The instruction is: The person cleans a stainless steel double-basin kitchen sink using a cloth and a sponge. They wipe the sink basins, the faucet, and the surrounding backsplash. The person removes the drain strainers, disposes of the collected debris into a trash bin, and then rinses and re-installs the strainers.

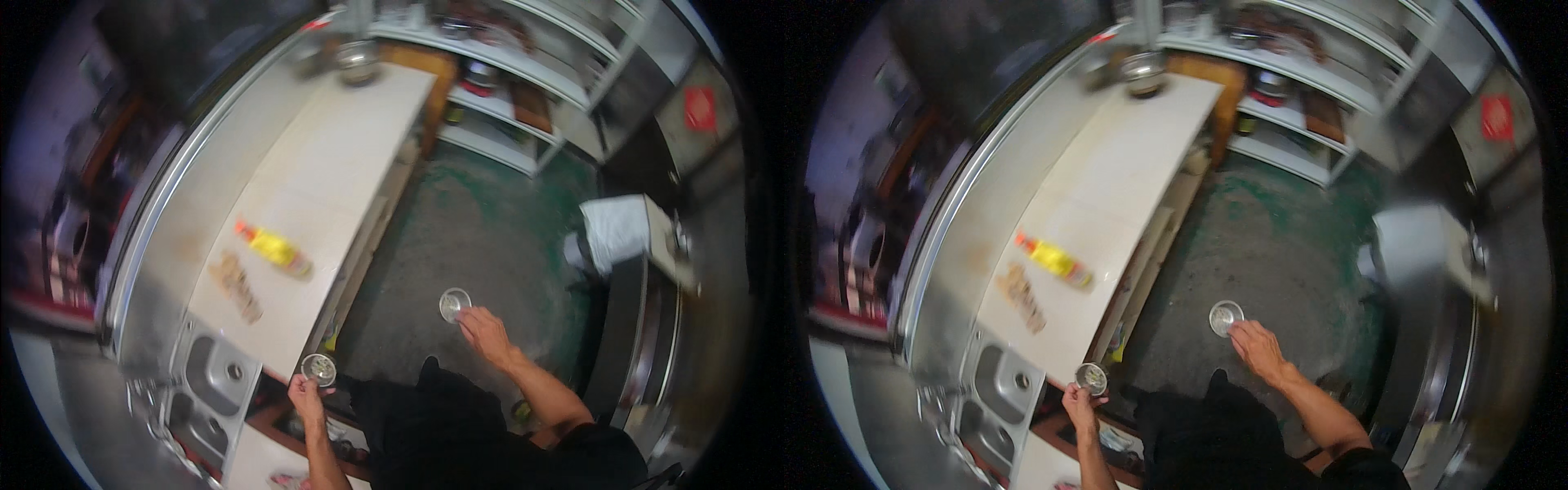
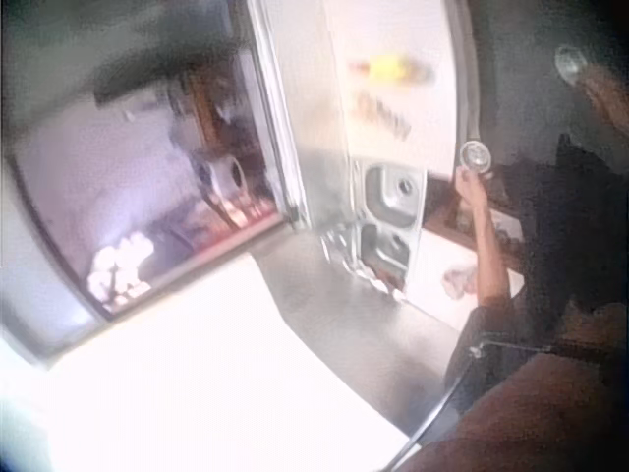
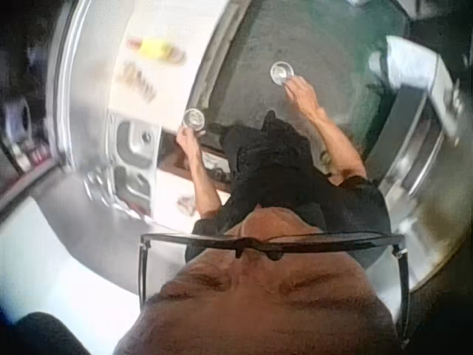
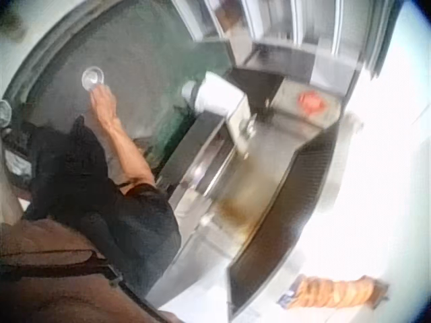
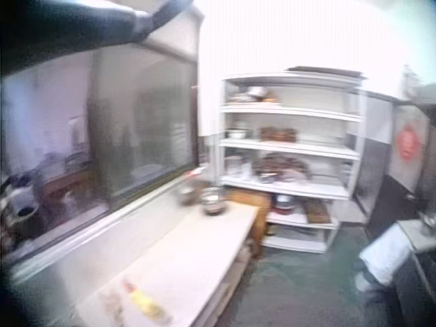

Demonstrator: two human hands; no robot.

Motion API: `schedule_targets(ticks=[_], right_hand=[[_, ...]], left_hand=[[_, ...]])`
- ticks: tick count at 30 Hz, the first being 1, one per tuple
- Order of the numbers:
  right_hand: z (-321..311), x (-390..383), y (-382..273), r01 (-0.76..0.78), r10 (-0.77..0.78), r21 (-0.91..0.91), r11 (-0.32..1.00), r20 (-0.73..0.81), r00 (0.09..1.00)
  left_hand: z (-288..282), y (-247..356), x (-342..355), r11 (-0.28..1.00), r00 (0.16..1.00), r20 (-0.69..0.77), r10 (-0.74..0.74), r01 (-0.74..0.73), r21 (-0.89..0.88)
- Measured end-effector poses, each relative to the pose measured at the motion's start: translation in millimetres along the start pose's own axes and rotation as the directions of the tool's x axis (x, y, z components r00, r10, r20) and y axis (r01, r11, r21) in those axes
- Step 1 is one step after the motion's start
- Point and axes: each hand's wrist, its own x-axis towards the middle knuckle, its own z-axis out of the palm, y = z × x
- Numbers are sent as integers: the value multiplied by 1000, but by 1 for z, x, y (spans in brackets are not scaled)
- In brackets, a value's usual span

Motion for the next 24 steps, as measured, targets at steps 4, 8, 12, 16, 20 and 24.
schedule_targets(ticks=[4, 8, 12, 16, 20, 24], right_hand=[[-84, -5, 89, -38, 20, -69, 997, -242, 970], [-135, -19, 165, -137, 84, -108, 985, -399, 913], [-178, -3, 243, -215, 132, -119, 969, -485, 865], [-218, 17, 319, -292, 190, -150, 944, -475, 859], [-252, 34, 397, -417, 296, -155, 895, -493, 818], [-301, 56, 469, -526, 378, -160, 836, -527, 761]], left_hand=[[159, 2, 6, 994, 971, 228, -77, 58, 89], [323, 18, 5, 986, 902, 415, -121, 59, 159], [465, 11, 29, 979, 827, 553, -103, -13, 202], [605, -12, 49, 976, 751, 652, -102, -51, 212], [732, -51, 66, 973, 666, 730, -153, -28, 230], [858, -66, 60, 953, 614, 747, -257, 30, 302]])
